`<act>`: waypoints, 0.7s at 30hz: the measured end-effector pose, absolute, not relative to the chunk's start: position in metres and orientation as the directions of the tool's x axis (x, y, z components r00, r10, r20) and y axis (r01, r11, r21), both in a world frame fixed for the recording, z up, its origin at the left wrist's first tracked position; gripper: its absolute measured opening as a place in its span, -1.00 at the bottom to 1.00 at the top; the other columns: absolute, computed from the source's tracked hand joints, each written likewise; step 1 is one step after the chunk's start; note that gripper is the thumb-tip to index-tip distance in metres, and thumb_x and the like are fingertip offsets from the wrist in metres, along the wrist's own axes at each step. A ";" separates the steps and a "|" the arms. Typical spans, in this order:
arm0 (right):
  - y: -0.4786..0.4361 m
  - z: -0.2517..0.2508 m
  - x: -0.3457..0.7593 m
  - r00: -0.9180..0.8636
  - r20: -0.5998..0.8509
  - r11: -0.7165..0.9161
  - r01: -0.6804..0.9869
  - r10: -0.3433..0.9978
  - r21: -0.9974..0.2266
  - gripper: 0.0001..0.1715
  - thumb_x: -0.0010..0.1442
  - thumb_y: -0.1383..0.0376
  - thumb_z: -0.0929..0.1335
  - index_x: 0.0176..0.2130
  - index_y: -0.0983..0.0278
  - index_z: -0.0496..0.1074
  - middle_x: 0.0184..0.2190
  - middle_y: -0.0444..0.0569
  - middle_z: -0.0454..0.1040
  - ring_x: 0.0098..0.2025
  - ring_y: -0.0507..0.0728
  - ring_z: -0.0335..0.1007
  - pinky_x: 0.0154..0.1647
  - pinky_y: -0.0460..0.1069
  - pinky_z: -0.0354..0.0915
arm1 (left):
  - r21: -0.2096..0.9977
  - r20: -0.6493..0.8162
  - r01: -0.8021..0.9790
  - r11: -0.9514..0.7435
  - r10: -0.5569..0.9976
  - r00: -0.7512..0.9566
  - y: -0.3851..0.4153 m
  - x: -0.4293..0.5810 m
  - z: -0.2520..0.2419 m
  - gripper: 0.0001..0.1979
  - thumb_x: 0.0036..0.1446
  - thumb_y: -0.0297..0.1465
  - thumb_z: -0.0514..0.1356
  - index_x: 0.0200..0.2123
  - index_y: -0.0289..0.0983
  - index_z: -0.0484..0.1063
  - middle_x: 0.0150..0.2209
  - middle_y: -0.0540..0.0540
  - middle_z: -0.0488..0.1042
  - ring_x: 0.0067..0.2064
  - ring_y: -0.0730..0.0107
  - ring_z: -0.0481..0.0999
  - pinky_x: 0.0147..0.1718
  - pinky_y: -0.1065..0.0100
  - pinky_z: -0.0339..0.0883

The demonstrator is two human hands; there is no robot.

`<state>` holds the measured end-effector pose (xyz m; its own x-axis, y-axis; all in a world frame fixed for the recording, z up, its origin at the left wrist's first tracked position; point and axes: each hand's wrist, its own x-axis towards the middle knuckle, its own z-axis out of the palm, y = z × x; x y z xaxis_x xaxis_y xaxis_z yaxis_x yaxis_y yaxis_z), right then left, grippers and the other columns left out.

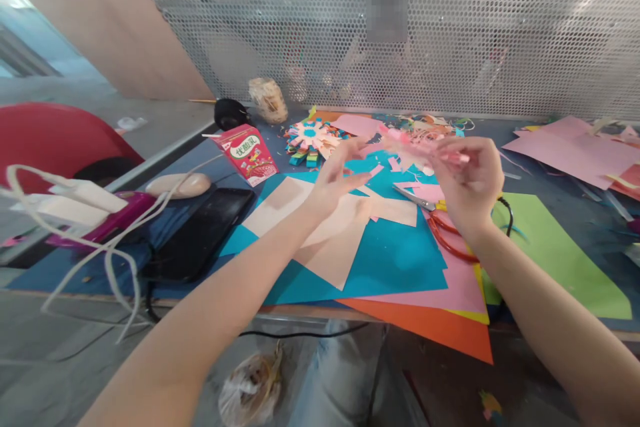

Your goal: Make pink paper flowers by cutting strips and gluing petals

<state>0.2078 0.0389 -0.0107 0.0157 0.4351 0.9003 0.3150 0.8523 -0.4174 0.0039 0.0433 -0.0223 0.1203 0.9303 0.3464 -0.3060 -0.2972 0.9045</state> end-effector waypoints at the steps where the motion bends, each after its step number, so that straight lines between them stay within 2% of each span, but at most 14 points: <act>1: 0.036 -0.009 0.210 -0.103 0.944 0.887 0.388 0.313 -0.252 -0.81 0.08 0.37 0.35 -0.28 0.09 0.34 -0.32 -0.14 0.45 -0.19 0.11 0.42 -0.14 0.11 0.39 | 0.907 0.309 -0.328 -0.265 0.947 0.089 0.046 0.002 -0.022 -0.60 -0.23 -0.36 0.29 -0.20 -0.19 0.44 -0.03 -0.05 0.42 0.06 0.18 0.34 -0.12 0.32 0.26; 3: 0.030 -0.007 0.214 -0.370 0.925 0.904 0.420 0.089 0.081 -0.77 0.09 0.42 0.33 -0.28 0.07 0.37 -0.27 -0.15 0.48 -0.11 0.13 0.39 -0.11 0.12 0.38 | 0.908 0.153 -0.409 -0.093 0.981 0.116 0.051 -0.003 -0.021 -0.62 -0.12 -0.23 0.21 -0.18 -0.22 0.41 -0.10 -0.11 0.44 -0.08 0.19 0.43 -0.22 0.28 0.30; 5: 0.025 -0.005 0.215 -0.540 0.839 0.873 0.373 -0.070 0.314 -0.78 0.09 0.43 0.33 -0.32 0.09 0.39 -0.26 -0.14 0.49 -0.08 0.13 0.37 -0.13 0.09 0.39 | 0.891 0.003 -0.442 0.102 0.973 0.231 0.053 -0.007 -0.018 -0.60 -0.05 -0.12 0.14 -0.20 -0.26 0.40 -0.21 -0.15 0.47 -0.24 0.21 0.47 -0.35 0.26 0.32; 7: 0.022 -0.004 0.212 -0.618 0.767 0.820 0.344 -0.170 0.459 -0.83 0.10 0.42 0.33 -0.36 0.12 0.38 -0.28 -0.13 0.50 -0.08 0.11 0.36 -0.14 0.06 0.40 | 0.875 -0.032 -0.449 0.180 0.948 0.316 0.050 -0.007 -0.015 -0.64 -0.04 -0.13 0.13 -0.26 -0.27 0.40 -0.34 -0.13 0.47 -0.37 0.29 0.46 -0.43 0.30 0.30; 10: 0.021 -0.001 0.206 -0.683 0.683 0.708 0.347 -0.259 0.615 -0.86 0.12 0.37 0.31 -0.41 0.11 0.36 -0.34 -0.18 0.50 -0.15 0.07 0.38 -0.16 0.03 0.41 | 0.874 0.022 -0.461 0.154 0.935 0.355 0.043 -0.003 -0.008 -0.81 -0.07 -0.28 0.19 -0.38 -0.26 0.38 -0.48 -0.03 0.42 -0.48 0.44 0.40 -0.50 0.39 0.26; 13: 0.021 0.001 0.203 -0.711 0.633 0.662 0.318 -0.307 0.679 -0.87 0.12 0.36 0.33 -0.43 0.11 0.35 -0.36 -0.21 0.49 -0.20 0.04 0.39 -0.15 0.00 0.40 | 0.907 0.063 -0.411 0.088 0.938 0.340 0.037 0.003 -0.004 -0.85 -0.14 -0.39 0.26 -0.46 -0.28 0.35 -0.53 0.02 0.38 -0.53 0.51 0.35 -0.54 0.43 0.23; 18: 0.021 -0.001 0.201 -0.727 0.638 0.782 0.233 -0.255 0.578 -0.89 0.10 0.35 0.34 -0.38 0.11 0.36 -0.36 -0.21 0.50 -0.21 0.03 0.38 -0.16 0.01 0.40 | 0.940 0.075 -0.339 0.025 0.957 0.279 0.033 0.008 -0.005 -0.78 -0.21 -0.39 0.32 -0.45 -0.30 0.38 -0.50 0.01 0.41 -0.48 0.49 0.40 -0.51 0.43 0.23; 21: 0.019 -0.001 0.201 -0.739 0.612 0.714 0.265 -0.281 0.647 -0.89 0.13 0.33 0.32 -0.39 0.09 0.35 -0.37 -0.23 0.50 -0.23 0.02 0.39 -0.18 0.00 0.42 | 0.937 0.098 -0.350 0.006 0.956 0.276 0.032 0.009 -0.005 -0.77 -0.20 -0.41 0.33 -0.41 -0.30 0.39 -0.50 0.01 0.43 -0.44 0.48 0.43 -0.47 0.44 0.24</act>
<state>0.2008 0.0194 -0.0008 -0.7392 -0.2806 0.6123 0.2651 0.7145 0.6475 0.0091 0.0318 -0.0052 0.2763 0.9561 0.0977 -0.3505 0.0056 0.9366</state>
